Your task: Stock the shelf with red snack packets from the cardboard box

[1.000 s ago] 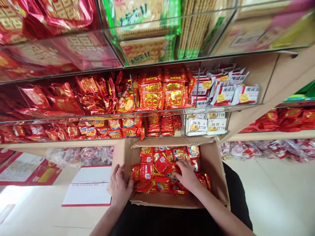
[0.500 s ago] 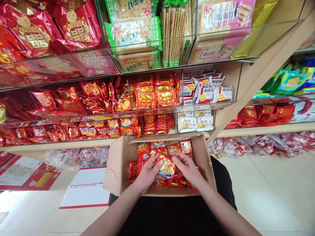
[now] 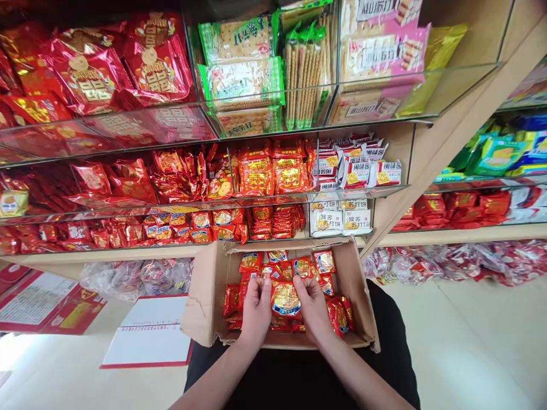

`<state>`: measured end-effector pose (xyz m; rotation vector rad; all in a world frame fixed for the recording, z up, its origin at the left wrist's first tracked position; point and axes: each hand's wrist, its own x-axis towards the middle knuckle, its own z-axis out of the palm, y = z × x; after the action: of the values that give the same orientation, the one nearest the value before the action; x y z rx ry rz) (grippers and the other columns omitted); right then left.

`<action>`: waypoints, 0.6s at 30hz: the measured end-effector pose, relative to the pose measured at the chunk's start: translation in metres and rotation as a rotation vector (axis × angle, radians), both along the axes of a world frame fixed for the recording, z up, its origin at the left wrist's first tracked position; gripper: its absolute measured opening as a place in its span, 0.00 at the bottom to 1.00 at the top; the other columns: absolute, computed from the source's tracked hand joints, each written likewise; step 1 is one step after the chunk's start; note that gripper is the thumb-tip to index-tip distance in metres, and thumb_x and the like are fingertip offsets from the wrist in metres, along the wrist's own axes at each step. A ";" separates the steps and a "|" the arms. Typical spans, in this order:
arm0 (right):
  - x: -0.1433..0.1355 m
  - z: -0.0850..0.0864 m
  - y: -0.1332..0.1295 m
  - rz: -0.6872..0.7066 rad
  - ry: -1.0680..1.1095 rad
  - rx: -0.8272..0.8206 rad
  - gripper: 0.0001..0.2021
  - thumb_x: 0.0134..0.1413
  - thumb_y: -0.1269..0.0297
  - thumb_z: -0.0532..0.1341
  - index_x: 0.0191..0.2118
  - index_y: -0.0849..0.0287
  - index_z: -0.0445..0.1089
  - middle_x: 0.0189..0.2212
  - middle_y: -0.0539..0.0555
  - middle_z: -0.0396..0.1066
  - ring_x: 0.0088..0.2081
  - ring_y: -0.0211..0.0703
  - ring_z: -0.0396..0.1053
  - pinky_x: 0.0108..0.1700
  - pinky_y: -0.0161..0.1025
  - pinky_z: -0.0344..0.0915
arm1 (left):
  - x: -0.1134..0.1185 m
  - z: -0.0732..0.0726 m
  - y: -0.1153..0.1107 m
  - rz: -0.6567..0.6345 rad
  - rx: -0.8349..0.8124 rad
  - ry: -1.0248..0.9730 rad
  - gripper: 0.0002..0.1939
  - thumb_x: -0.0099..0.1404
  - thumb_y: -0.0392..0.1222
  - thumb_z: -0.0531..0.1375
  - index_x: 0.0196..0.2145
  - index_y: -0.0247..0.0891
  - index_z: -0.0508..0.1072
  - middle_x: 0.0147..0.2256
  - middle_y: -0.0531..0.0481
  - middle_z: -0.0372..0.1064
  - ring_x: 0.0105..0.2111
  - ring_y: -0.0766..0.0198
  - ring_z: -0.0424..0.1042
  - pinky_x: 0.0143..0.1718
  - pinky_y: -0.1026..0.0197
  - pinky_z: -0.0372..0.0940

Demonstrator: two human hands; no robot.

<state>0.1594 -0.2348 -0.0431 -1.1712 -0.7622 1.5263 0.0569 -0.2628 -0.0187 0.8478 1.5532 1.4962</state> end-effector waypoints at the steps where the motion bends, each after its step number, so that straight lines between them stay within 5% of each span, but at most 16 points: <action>1: -0.001 -0.003 0.001 -0.008 -0.059 0.037 0.17 0.45 0.49 0.60 0.24 0.56 0.56 0.20 0.45 0.57 0.24 0.35 0.56 0.28 0.34 0.57 | -0.002 -0.003 -0.001 0.010 -0.010 0.000 0.15 0.55 0.54 0.57 0.26 0.39 0.61 0.23 0.58 0.57 0.24 0.71 0.58 0.28 0.67 0.58; 6: -0.009 -0.003 0.006 0.095 -0.249 0.126 0.18 0.51 0.47 0.54 0.23 0.56 0.54 0.19 0.45 0.53 0.22 0.35 0.53 0.26 0.33 0.55 | -0.012 -0.013 -0.006 0.066 -0.048 -0.131 0.16 0.54 0.55 0.57 0.28 0.41 0.60 0.26 0.57 0.61 0.26 0.69 0.62 0.29 0.65 0.61; 11: -0.013 0.022 0.035 0.335 -0.557 0.367 0.16 0.54 0.50 0.52 0.24 0.56 0.57 0.18 0.45 0.55 0.22 0.36 0.55 0.25 0.33 0.54 | -0.035 -0.021 -0.009 0.211 -0.137 -0.247 0.17 0.54 0.58 0.56 0.31 0.43 0.59 0.23 0.58 0.59 0.20 0.69 0.60 0.18 0.68 0.57; 15: -0.014 0.042 0.115 0.349 -0.892 0.653 0.11 0.54 0.55 0.52 0.28 0.56 0.64 0.25 0.51 0.66 0.30 0.41 0.63 0.35 0.37 0.58 | -0.060 -0.031 -0.019 0.230 -0.278 -0.349 0.17 0.54 0.58 0.56 0.31 0.43 0.58 0.26 0.55 0.62 0.20 0.68 0.63 0.13 0.69 0.51; 18: -0.030 0.041 0.192 0.356 -0.994 0.609 0.05 0.46 0.62 0.60 0.29 0.57 0.68 0.33 0.57 0.70 0.42 0.51 0.64 0.46 0.44 0.56 | -0.069 -0.042 -0.029 0.181 -0.342 -0.423 0.16 0.54 0.57 0.57 0.32 0.43 0.60 0.32 0.52 0.68 0.26 0.64 0.68 0.15 0.67 0.55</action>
<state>0.1298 -0.0430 -0.0019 -1.3138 -2.0152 0.7612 -0.0122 -0.2914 -0.0612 0.1817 1.5253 1.3673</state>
